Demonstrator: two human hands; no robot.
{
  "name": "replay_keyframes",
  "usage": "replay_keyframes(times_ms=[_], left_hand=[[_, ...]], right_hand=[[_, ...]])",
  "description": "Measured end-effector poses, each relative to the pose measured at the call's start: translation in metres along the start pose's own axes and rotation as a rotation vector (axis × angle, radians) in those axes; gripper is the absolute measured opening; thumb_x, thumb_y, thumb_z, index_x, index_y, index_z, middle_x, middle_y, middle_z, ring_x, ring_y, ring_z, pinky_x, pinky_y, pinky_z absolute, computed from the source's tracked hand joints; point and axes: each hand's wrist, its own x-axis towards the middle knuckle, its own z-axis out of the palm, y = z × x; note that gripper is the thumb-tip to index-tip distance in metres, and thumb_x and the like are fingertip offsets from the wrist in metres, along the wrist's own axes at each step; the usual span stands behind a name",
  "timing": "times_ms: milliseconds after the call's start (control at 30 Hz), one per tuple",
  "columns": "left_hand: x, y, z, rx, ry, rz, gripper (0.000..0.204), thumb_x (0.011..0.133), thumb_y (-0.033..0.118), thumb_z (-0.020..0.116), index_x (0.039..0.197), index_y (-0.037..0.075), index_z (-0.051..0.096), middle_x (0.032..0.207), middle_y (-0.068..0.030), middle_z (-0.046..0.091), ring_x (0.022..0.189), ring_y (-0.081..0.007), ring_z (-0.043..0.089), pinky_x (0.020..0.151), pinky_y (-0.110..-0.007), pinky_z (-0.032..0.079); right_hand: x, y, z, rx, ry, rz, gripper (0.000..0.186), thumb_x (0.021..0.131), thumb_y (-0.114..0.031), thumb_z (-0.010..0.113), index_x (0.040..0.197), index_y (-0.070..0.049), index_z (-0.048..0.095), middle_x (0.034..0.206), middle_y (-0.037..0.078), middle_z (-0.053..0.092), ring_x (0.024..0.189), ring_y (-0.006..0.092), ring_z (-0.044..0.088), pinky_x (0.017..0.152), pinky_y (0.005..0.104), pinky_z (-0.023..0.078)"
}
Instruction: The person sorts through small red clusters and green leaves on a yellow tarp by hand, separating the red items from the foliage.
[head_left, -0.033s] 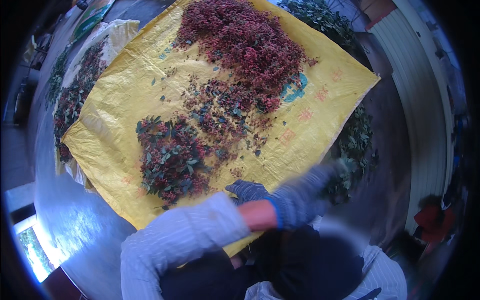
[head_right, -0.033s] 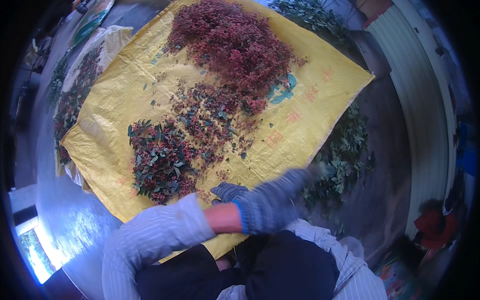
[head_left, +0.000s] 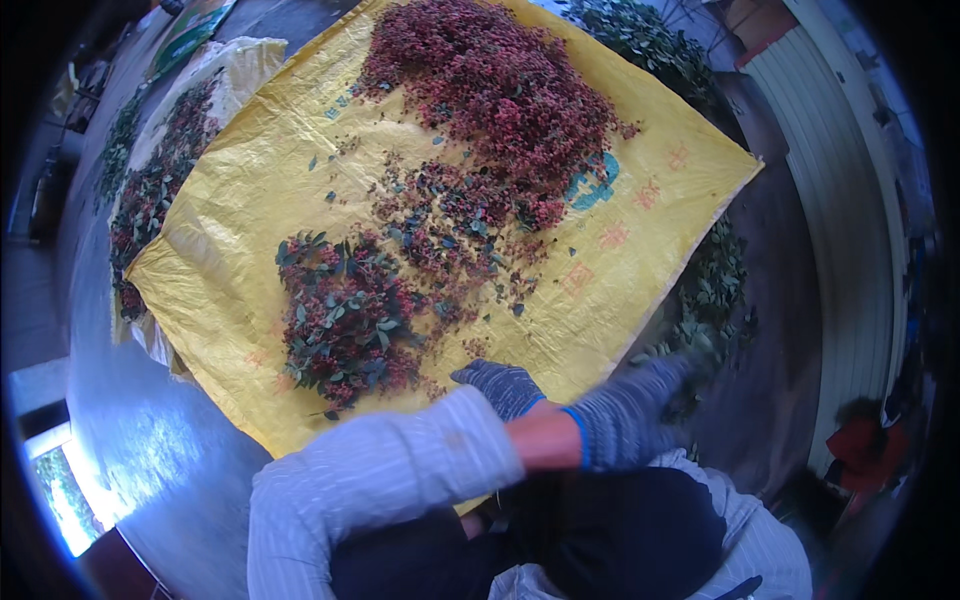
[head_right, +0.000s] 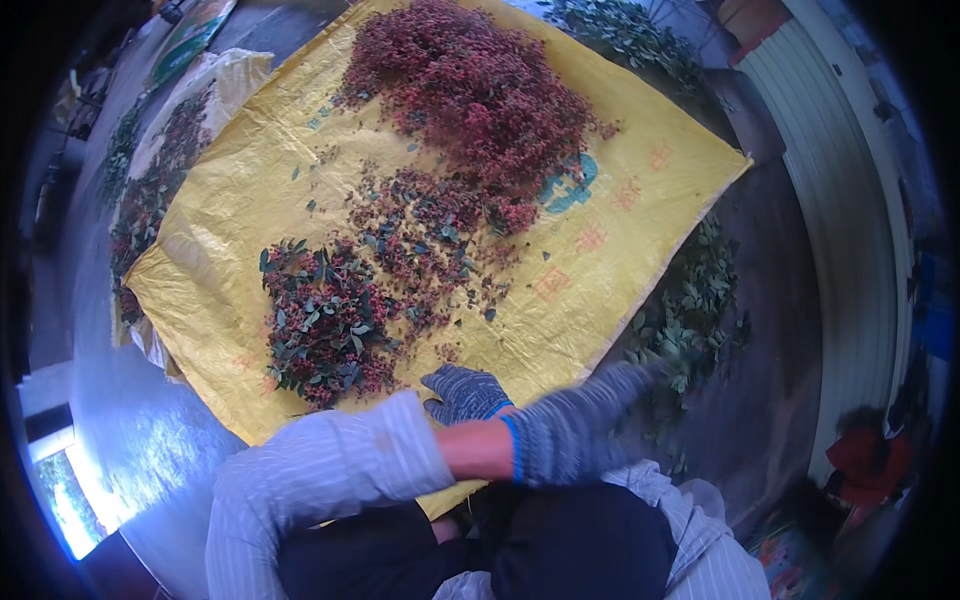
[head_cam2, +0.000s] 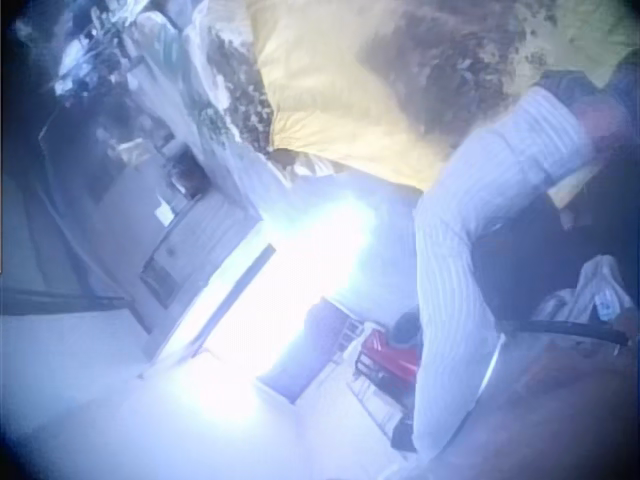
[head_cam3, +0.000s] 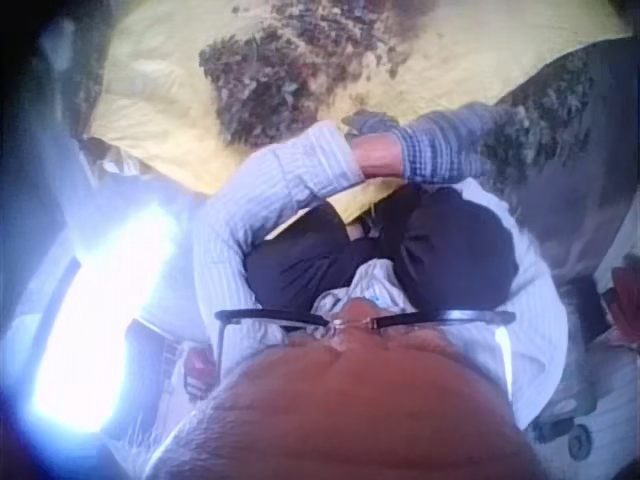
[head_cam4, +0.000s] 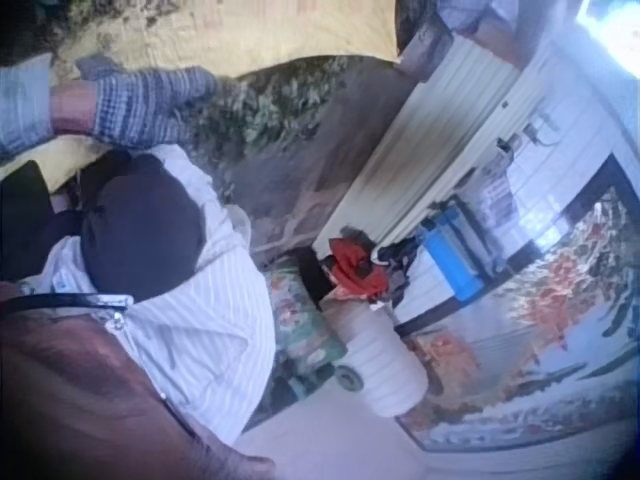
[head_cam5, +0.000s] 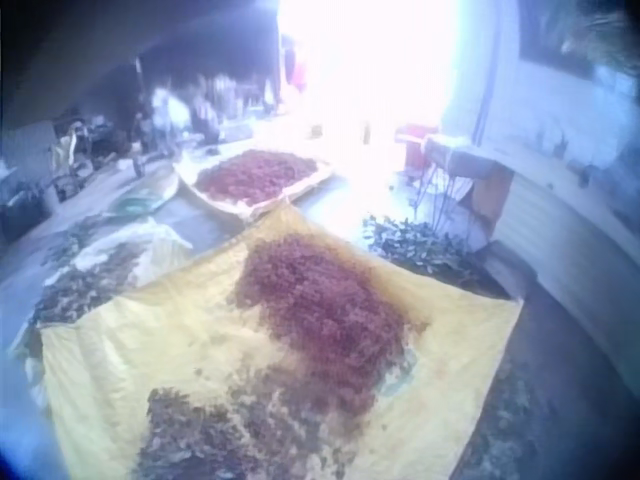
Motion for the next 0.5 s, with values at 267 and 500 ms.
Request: replay_keyframes(times_ms=[267,500], left_hand=[[-0.061,-0.1,-0.057,0.577,-0.02,-0.335,0.032,0.094,0.023,0.068,0.123,0.011,0.072,0.116,-0.0148,0.073,0.109,-0.0354,0.071,0.095,-0.046,0.056],[-0.149,-0.099,-0.14,0.731,0.5,-0.41,0.021,0.092,0.021,0.075,0.107,0.006,0.077,0.102,-0.0149,0.075,0.092,-0.0329,0.074,0.083,-0.042,0.059]], right_hand=[[0.002,-0.026,-0.043,0.22,-0.107,0.066,0.039,0.103,-0.036,0.06,0.125,-0.005,0.072,0.123,0.017,0.072,0.117,0.0322,0.067,0.102,0.0447,0.052],[0.019,-0.052,-0.049,-0.346,-0.357,0.235,0.047,0.101,-0.051,0.058,0.117,-0.01,0.075,0.11,0.017,0.076,0.104,0.0366,0.072,0.087,0.0519,0.056]])
